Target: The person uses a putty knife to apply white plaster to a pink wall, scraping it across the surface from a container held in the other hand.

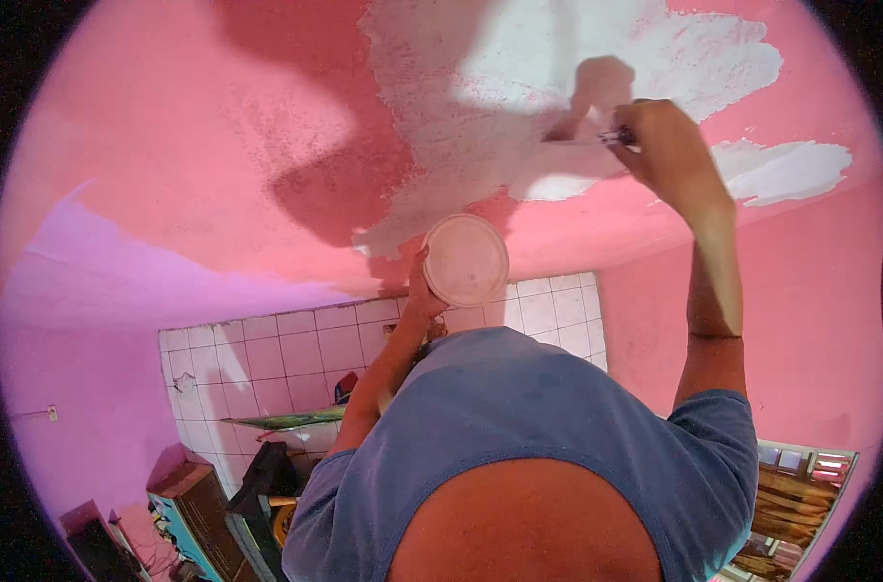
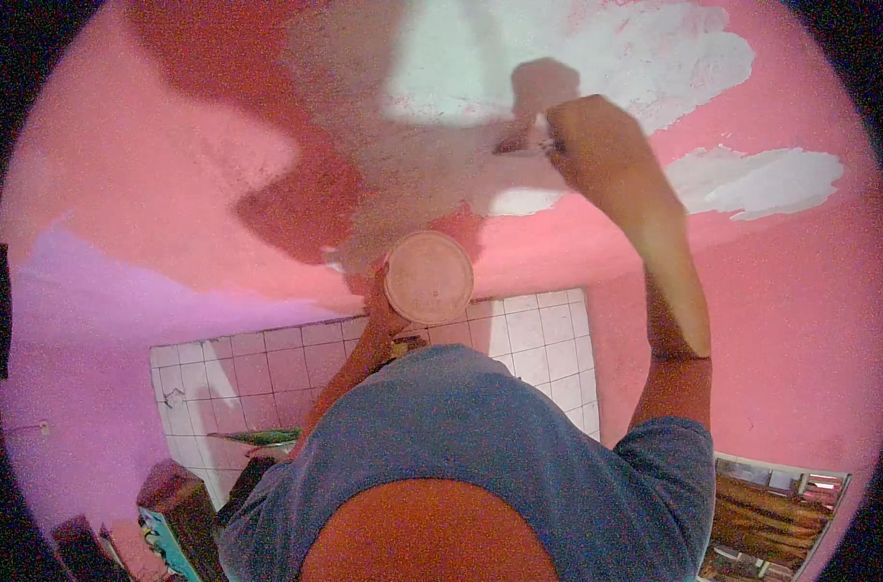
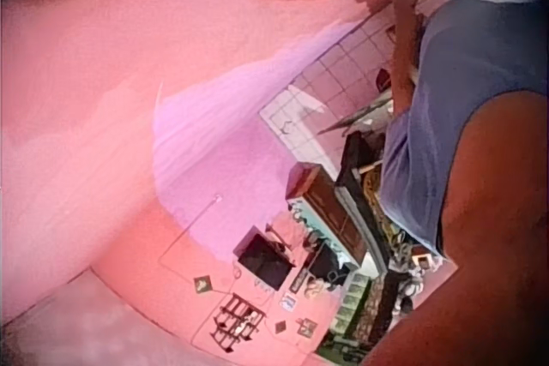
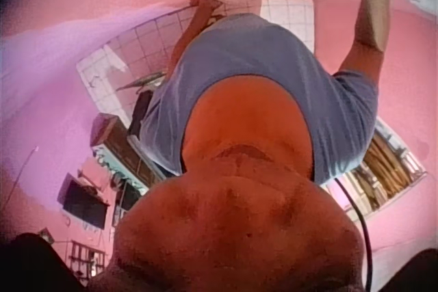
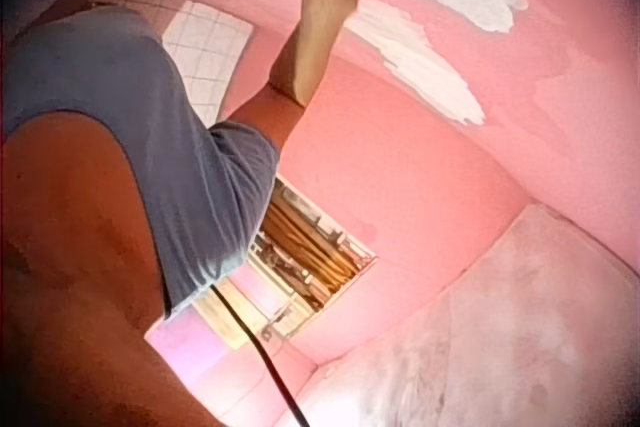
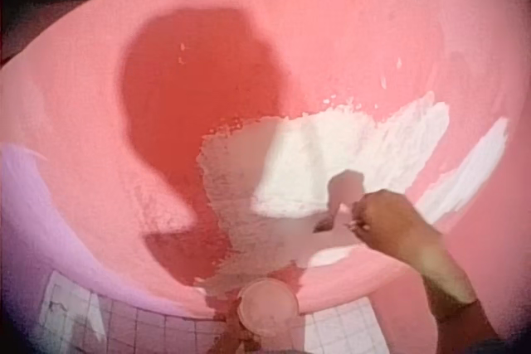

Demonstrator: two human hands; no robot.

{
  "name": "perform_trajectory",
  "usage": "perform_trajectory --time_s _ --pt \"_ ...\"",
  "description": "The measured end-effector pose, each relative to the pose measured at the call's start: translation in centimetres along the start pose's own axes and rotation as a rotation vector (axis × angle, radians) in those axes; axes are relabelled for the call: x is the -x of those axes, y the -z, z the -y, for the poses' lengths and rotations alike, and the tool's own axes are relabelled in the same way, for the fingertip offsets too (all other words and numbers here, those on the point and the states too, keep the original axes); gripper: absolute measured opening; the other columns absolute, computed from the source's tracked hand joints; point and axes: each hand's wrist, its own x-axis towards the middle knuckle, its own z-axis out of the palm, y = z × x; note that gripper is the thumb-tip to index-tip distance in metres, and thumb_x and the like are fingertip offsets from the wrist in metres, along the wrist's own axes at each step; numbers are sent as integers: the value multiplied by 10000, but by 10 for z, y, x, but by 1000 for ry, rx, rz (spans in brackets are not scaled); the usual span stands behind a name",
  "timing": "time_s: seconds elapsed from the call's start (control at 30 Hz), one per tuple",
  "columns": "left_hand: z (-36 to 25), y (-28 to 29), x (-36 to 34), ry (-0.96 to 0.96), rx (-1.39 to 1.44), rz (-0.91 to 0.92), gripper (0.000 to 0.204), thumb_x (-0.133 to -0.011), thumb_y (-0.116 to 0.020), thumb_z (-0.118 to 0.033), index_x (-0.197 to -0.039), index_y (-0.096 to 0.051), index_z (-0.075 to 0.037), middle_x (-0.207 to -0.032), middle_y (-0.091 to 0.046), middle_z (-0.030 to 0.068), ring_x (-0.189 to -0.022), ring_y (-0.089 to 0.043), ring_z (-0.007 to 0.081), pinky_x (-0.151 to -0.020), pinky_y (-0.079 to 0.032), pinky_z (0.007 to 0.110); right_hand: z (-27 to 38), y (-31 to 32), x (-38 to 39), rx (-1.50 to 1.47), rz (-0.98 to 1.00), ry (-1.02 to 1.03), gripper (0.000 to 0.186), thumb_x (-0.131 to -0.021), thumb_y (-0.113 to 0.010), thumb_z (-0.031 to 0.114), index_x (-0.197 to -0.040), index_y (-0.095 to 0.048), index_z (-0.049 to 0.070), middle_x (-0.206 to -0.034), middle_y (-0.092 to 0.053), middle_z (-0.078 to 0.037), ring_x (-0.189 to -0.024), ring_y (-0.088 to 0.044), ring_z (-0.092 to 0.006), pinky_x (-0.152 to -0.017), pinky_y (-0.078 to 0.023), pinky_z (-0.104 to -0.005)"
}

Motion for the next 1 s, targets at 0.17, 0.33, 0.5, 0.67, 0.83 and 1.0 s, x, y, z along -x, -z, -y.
perform_trajectory --time_s 0.17,0.33,0.5,0.67,0.83,1.0 --pt "-3 6 2 -50 -22 -33 679 -821 -451 -542 -1372 -333 -164 -1382 -371 129 -1239 -386 365 -973 -328 607 8 13 28 -77 56 -150 83 -743 -604 97 -760 -583 18 -760 -594 -174 -736 -568 -363 -693 -457 -453" --pt "-1 17 -4 43 100 -95 642 -838 -447 -512 -1361 -346 -154 -1358 -405 123 -1225 -409 349 -976 -334 598 2 -108 55 -181 217 -78 115 -744 -638 104 -732 -575 8 -734 -581 -155 -732 -585 -317 -649 -462 -415" --pt "-2 9 4 -299 -389 200 568 -830 -613 -286 -1306 -374 -89 -1289 -473 94 -1155 -484 237 -963 -415 434 -2 -192 47 -180 256 -57 155 -745 -647 160 -762 -574 24 -743 -572 -160 -767 -580 -333 -670 -468 -435" --pt "-4 15 3 -97 -29 -81 533 -911 -308 -441 -1329 -379 -119 -1316 -448 131 -1190 -457 321 -964 -392 541 -8 -209 36 -196 139 -29 121 -741 -628 105 -692 -573 9 -721 -568 -178 -734 -565 -360 -645 -444 -457" --pt "-5 7 1 -9 24 -155 572 -885 -339 -473 -1339 -369 -126 -1329 -434 134 -1199 -445 333 -965 -377 560 -16 -179 19 -148 123 -23 133 -726 -639 115 -701 -565 8 -719 -574 -175 -733 -563 -364 -646 -446 -452" --pt "0 14 -4 2 0 -80 655 -836 -414 -533 -1357 -351 -141 -1357 -402 136 -1214 -418 365 -968 -343 601 -2 -85 -9 -139 -71 69 128 -710 -659 100 -744 -576 9 -752 -591 -169 -752 -584 -339 -666 -468 -424"
